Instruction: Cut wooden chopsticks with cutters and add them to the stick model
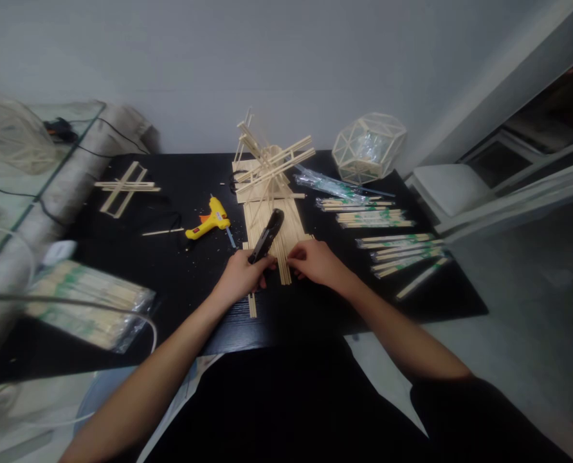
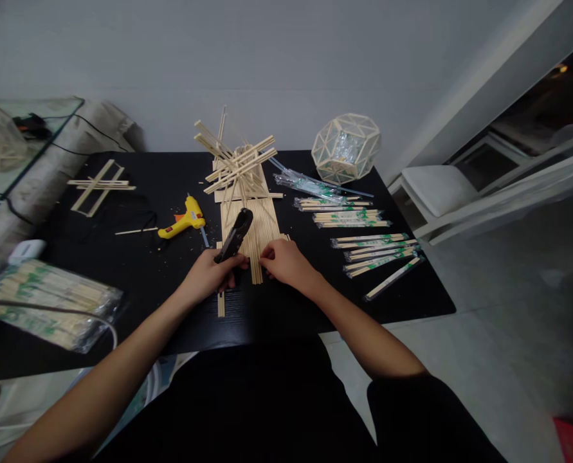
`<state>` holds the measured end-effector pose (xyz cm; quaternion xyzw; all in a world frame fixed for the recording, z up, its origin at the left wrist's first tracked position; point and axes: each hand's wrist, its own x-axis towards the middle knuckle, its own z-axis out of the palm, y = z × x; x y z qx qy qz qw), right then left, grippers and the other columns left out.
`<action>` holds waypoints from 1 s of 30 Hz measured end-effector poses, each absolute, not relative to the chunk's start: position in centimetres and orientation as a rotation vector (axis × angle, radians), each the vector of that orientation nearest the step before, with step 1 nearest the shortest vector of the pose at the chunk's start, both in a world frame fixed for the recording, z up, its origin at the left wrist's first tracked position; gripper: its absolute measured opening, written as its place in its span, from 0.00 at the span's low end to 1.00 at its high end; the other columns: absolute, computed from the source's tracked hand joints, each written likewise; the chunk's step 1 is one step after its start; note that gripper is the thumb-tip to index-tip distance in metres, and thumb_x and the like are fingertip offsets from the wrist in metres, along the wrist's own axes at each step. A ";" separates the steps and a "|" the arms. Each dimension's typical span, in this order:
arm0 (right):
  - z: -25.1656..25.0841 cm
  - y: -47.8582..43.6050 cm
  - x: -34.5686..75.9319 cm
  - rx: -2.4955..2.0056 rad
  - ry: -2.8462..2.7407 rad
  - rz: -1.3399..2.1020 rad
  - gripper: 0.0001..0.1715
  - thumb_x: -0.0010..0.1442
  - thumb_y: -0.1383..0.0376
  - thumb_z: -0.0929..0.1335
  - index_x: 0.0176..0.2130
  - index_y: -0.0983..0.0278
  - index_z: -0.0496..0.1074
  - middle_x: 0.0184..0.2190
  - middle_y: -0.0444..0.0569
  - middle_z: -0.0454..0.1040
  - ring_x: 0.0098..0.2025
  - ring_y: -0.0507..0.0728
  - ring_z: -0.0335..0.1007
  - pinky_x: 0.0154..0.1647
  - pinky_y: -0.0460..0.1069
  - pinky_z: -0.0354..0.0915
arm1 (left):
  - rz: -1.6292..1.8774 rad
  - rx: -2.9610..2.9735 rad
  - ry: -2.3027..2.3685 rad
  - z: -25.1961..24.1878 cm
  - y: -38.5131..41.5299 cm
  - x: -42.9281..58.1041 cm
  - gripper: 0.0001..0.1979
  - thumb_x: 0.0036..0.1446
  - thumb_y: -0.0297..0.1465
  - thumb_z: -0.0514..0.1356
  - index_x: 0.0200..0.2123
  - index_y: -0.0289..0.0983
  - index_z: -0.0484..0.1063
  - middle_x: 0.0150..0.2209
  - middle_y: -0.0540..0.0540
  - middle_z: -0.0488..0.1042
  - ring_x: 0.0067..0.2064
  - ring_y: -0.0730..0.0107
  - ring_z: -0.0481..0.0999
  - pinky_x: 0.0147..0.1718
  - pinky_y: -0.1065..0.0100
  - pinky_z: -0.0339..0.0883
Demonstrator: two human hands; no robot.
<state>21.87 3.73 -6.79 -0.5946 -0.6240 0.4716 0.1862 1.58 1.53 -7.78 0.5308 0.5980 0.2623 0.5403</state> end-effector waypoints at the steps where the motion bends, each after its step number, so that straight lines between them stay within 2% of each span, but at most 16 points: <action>1: -6.8 3.7 21.8 -1.668 -1.751 1.335 0.06 0.59 0.73 0.75 0.31 0.66 0.77 0.24 0.47 0.80 0.20 0.54 0.77 0.22 0.46 0.73 | 0.621 1.264 1.421 -7.9 1.5 1.6 0.17 0.60 0.43 0.62 0.33 0.34 0.79 0.15 0.49 0.72 0.12 0.75 0.63 0.14 0.72 0.54; 5: -6.8 3.5 22.0 -1.615 -1.767 1.308 0.06 0.59 0.73 0.75 0.31 0.65 0.77 0.23 0.45 0.79 0.19 0.52 0.76 0.21 0.45 0.71 | 0.622 1.273 1.420 -8.1 1.5 1.5 0.18 0.60 0.45 0.62 0.33 0.34 0.80 0.15 0.49 0.71 0.13 0.75 0.63 0.14 0.73 0.54; 8: -6.2 3.7 23.3 -1.569 -1.841 1.216 0.05 0.59 0.71 0.75 0.32 0.64 0.78 0.26 0.46 0.81 0.22 0.53 0.77 0.24 0.46 0.72 | 0.659 1.273 1.424 -7.9 1.3 1.3 0.19 0.60 0.46 0.61 0.34 0.35 0.80 0.14 0.50 0.70 0.14 0.74 0.64 0.15 0.72 0.54; 13: -4.8 5.6 28.2 -1.793 -1.922 0.685 0.03 0.58 0.70 0.75 0.35 0.64 0.79 0.33 0.49 0.83 0.36 0.59 0.81 0.42 0.52 0.75 | 0.814 1.253 1.408 -7.4 1.3 0.9 0.17 0.56 0.44 0.63 0.31 0.35 0.77 0.22 0.47 0.77 0.16 0.75 0.66 0.16 0.71 0.56; 18: -5.3 7.3 33.3 -2.003 -2.014 0.149 0.11 0.59 0.72 0.70 0.43 0.67 0.79 0.44 0.59 0.82 0.48 0.67 0.78 0.55 0.61 0.70 | 0.928 1.249 1.426 -7.7 1.2 0.7 0.17 0.56 0.45 0.64 0.29 0.35 0.75 0.18 0.53 0.68 0.17 0.75 0.64 0.17 0.71 0.56; 23: -7.0 7.5 34.9 -2.016 -2.118 0.053 0.21 0.58 0.76 0.66 0.50 0.69 0.78 0.48 0.62 0.80 0.50 0.68 0.76 0.55 0.59 0.68 | 1.016 1.229 1.471 -8.6 1.1 0.5 0.17 0.56 0.45 0.64 0.28 0.36 0.74 0.18 0.54 0.65 0.18 0.75 0.63 0.18 0.71 0.56; 30: -8.0 7.7 34.9 -1.934 -2.272 -0.020 0.13 0.65 0.73 0.64 0.40 0.67 0.79 0.40 0.60 0.80 0.46 0.66 0.74 0.51 0.57 0.67 | 1.079 1.208 1.482 -9.1 1.2 0.4 0.17 0.56 0.45 0.64 0.28 0.36 0.73 0.19 0.55 0.63 0.19 0.75 0.62 0.20 0.71 0.56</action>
